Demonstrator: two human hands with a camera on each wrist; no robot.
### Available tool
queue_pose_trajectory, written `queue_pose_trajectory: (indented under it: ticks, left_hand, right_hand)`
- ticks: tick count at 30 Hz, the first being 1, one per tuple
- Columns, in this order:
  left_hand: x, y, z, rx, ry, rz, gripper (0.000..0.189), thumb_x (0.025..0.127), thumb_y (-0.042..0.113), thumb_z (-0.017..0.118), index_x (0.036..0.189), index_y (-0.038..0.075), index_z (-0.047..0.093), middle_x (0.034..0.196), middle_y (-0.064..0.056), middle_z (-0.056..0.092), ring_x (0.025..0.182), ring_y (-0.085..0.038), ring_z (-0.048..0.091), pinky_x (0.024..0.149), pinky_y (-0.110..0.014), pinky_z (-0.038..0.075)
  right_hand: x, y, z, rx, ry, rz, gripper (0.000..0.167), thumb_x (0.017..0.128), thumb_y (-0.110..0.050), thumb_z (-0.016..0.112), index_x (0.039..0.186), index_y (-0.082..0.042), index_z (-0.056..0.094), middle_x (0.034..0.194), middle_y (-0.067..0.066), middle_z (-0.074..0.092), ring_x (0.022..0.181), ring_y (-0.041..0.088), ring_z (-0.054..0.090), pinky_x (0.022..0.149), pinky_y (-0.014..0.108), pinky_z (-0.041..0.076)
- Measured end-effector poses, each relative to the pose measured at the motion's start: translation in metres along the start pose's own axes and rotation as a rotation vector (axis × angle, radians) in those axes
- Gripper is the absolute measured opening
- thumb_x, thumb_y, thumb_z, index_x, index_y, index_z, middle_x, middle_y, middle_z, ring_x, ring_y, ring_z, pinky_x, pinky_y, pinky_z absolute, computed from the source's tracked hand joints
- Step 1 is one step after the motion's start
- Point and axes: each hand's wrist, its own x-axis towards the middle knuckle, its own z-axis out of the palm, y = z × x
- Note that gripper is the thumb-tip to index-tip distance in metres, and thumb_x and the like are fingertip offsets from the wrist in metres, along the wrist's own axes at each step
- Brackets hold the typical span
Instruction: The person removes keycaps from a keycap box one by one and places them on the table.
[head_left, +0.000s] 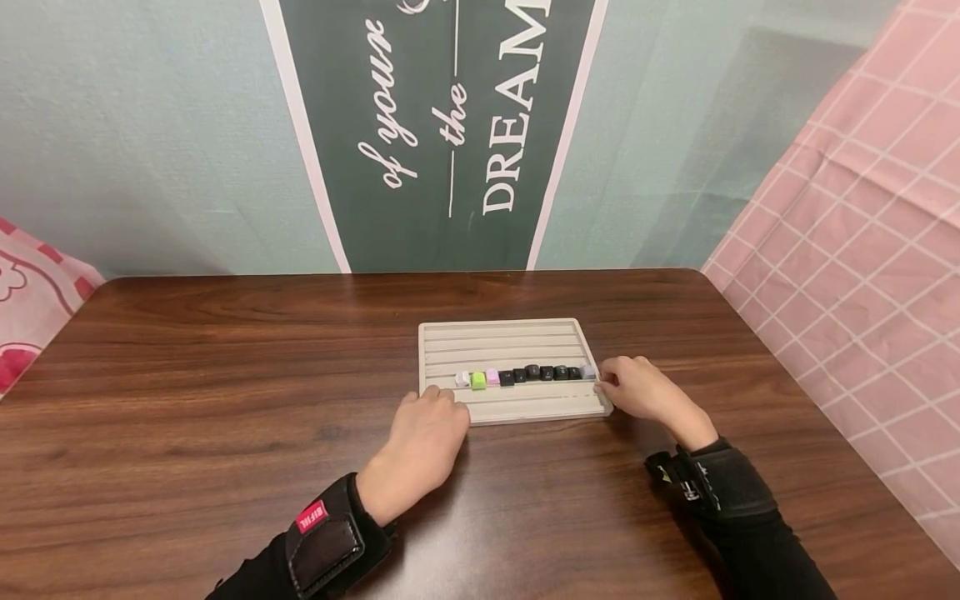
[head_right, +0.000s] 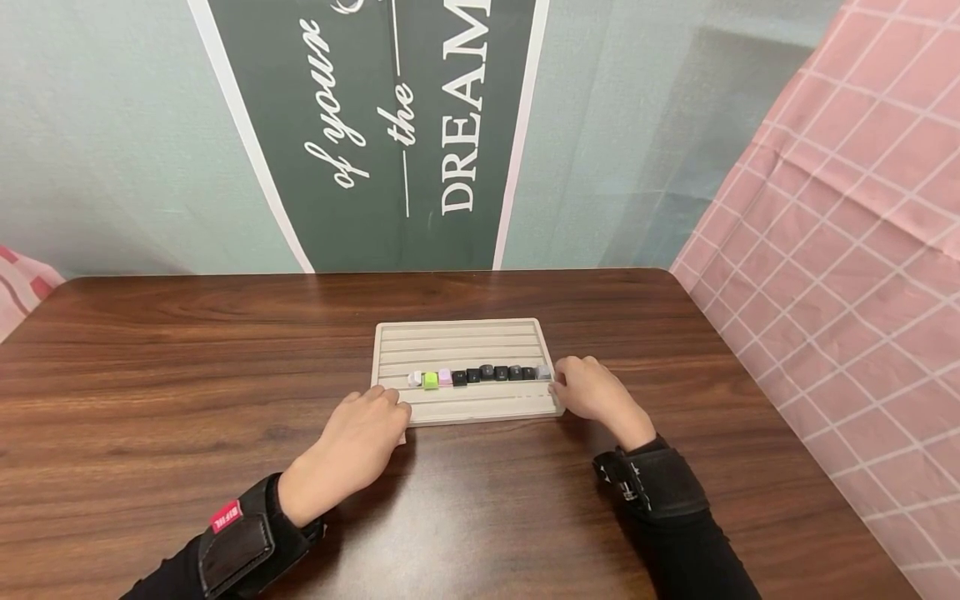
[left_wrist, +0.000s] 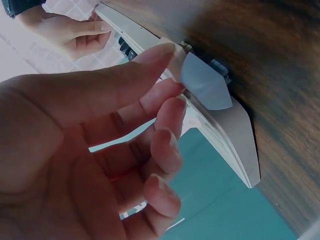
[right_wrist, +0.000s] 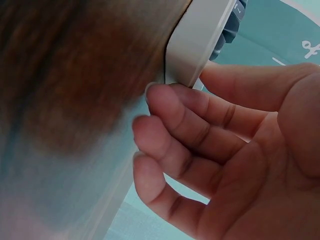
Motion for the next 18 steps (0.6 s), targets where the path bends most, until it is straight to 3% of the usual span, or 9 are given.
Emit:
queue_pose_trajectory:
  ticks: [13, 18]
  left_hand:
    - [0.0015, -0.0019, -0.0031, -0.008, -0.015, 0.001, 0.010, 0.071, -0.002, 0.064, 0.067, 0.007, 0.061, 0.063, -0.005, 0.047, 0.064, -0.020, 0.050, 0.051, -0.031, 0.036]
    - [0.0025, -0.0055, -0.0085, -0.027, -0.042, -0.010, 0.009, 0.072, 0.008, 0.071, 0.070, 0.007, 0.063, 0.066, -0.005, 0.050, 0.067, -0.020, 0.051, 0.052, -0.030, 0.037]
  right_hand:
    - [-0.0006, 0.0011, -0.0007, 0.008, -0.005, -0.012, 0.021, 0.088, -0.008, 0.058, 0.068, -0.009, 0.050, 0.058, -0.001, 0.044, 0.050, 0.012, 0.038, 0.050, 0.027, 0.031]
    - [-0.0004, 0.0011, -0.0009, 0.012, -0.012, -0.005, 0.021, 0.088, -0.008, 0.057, 0.068, -0.009, 0.051, 0.058, -0.001, 0.043, 0.050, 0.012, 0.038, 0.050, 0.027, 0.031]
